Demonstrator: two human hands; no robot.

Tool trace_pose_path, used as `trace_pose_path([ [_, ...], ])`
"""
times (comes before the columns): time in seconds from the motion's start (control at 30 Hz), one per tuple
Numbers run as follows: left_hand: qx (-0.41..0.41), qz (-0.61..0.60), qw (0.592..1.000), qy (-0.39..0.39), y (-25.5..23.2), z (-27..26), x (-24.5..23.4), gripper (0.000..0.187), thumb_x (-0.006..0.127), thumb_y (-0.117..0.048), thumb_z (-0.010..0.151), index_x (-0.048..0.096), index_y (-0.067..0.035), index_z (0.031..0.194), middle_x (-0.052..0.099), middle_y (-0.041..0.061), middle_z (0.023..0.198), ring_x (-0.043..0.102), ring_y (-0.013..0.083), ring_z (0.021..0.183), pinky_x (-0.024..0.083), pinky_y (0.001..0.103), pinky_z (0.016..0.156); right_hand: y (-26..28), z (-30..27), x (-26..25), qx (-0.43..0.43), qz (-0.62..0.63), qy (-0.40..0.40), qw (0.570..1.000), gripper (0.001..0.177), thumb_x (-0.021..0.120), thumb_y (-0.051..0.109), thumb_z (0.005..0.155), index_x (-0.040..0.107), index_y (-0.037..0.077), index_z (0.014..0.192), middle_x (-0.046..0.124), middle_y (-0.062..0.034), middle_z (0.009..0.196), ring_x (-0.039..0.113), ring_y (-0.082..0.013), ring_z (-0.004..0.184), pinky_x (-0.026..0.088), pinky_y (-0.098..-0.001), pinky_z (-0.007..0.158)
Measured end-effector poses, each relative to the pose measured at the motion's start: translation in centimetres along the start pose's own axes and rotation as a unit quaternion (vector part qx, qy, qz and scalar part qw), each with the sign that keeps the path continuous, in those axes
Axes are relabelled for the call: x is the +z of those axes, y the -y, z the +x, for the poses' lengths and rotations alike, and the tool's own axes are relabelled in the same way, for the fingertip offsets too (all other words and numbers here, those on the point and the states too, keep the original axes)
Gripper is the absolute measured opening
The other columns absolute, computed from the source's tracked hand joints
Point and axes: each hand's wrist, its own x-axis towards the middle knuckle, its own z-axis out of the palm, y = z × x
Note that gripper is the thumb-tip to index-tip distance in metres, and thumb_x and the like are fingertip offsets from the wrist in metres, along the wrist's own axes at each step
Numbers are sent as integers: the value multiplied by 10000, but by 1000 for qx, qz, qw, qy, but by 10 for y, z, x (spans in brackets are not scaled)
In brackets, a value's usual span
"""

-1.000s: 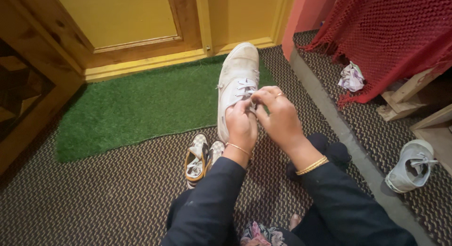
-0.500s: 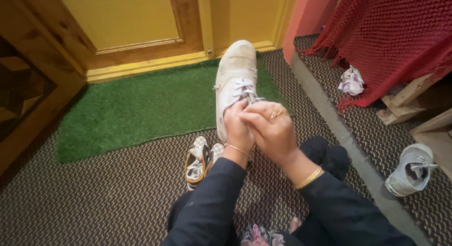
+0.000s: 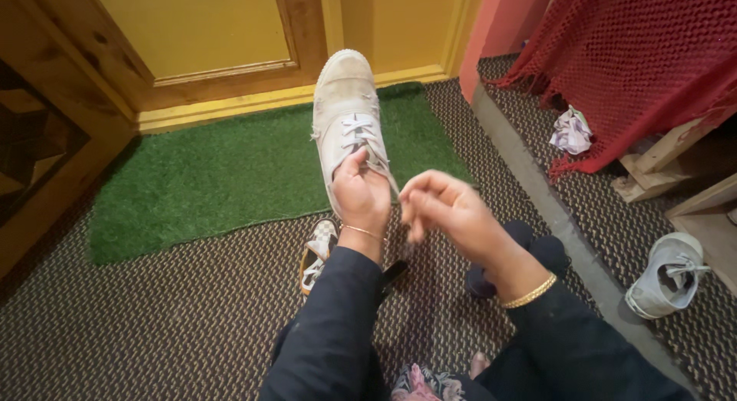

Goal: The person sits on the floor and laces a pair of white sneakers by hand, threading the laces through the eyelets and tying them. The person then places the shoes on the floor near a shoe rack.

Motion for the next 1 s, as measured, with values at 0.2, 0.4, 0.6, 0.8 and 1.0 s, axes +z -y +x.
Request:
trace_pose_path([
  [0.2,-26,50,998,34,17,-17,4,163,546,-21,999,664,64,1074,681,110,1060,634,193,1000,490,341,947,-13,25,-17,-111,-171,-199,958,141,691,136,988,712,19,1063,679,26,872,601,-38,754,501,-206,682],
  [0.4,131,438,879,134,40,-41,-8,239,565,-34,984,683,96,1146,697,117,1109,650,163,1028,514,297,923,-15,34,-26,-113,-237,-249,932,138,736,154,954,743,27,1007,696,42,845,604,-28,749,495,-206,662],
  [0.6,82,385,908,145,45,-42,-7,241,557,-41,1007,686,103,1150,701,125,1138,648,168,1060,515,291,955,-6,26,-26,-143,-384,-244,879,166,717,155,934,730,-1,990,712,-32,862,666,-91,762,535,-260,694],
  [0.8,-42,142,986,77,49,-40,2,211,540,-21,1018,681,90,1128,691,112,1137,633,175,1061,490,307,962,-2,26,-23,-143,-425,-233,863,167,703,150,921,719,-11,964,695,-74,864,667,-131,753,535,-285,689],
  [1.0,-27,201,975,94,47,-47,8,212,539,-19,1038,663,108,1155,684,124,1154,634,181,1068,492,311,951,-17,33,-39,-109,-385,-232,887,149,700,140,898,716,8,966,700,-21,829,648,-86,727,532,-253,671],
])
